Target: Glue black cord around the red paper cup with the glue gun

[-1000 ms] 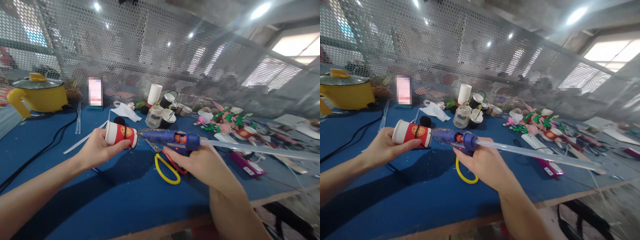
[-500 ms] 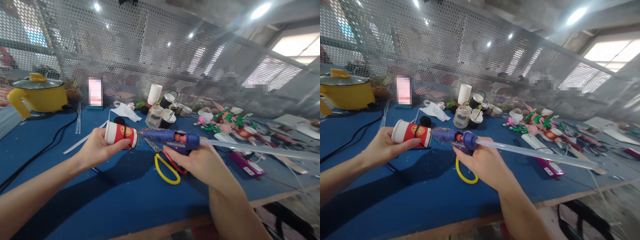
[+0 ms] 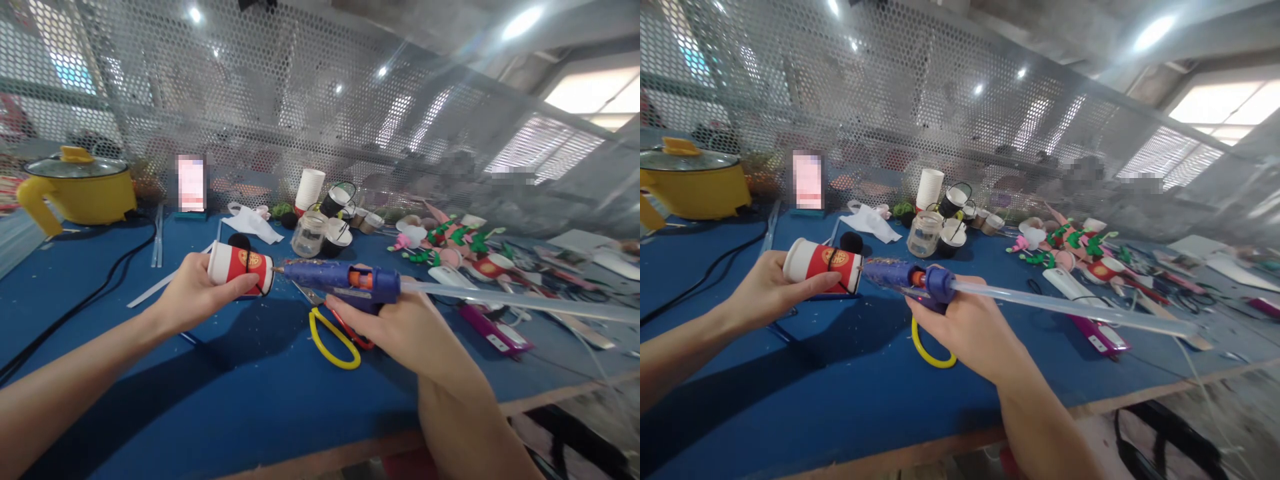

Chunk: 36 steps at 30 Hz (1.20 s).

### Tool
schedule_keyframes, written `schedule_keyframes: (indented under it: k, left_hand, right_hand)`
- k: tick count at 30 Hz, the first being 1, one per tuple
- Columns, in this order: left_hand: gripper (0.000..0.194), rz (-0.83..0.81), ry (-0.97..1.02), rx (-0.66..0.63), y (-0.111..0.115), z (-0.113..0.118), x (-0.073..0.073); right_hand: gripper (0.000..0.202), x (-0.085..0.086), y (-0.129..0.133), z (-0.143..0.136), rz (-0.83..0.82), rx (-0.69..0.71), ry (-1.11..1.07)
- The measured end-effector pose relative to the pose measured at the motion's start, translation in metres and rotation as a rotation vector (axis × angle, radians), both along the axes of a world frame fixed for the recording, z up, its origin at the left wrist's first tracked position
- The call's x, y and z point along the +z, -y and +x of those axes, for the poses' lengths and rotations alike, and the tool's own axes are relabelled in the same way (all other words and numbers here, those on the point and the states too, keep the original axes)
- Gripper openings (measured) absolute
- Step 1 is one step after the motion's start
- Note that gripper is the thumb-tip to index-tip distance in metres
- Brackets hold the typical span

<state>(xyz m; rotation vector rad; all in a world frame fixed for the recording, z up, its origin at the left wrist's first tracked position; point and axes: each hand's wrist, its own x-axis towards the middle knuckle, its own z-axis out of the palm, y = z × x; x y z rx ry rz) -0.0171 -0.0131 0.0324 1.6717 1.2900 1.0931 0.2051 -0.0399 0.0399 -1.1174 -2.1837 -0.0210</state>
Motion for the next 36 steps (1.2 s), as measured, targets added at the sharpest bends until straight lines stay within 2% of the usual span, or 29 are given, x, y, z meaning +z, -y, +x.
schedule_keyframes:
  k: [5, 20, 32, 36]
  left_hand:
    - [0.014, -0.008, 0.022, 0.007, -0.0004, -0.0007, -0.0001]
    - [0.011, -0.066, 0.118, -0.005, -0.0027, -0.0021, -0.0013]
    - [0.011, -0.042, 0.088, 0.014, -0.0019, -0.0007, -0.0005]
    - [0.012, -0.032, 0.081, 0.005, -0.0021, -0.0009, -0.0007]
  right_hand:
    - [0.021, -0.0025, 0.0003, 0.001, -0.06, -0.03, -0.003]
    - [0.015, -0.0027, 0.0029, 0.0013, -0.079, -0.029, 0.07]
    - [0.011, -0.0042, 0.0026, 0.0018, -0.082, -0.026, 0.075]
    - [0.012, -0.0055, 0.002, 0.0021, -0.079, -0.065, 0.101]
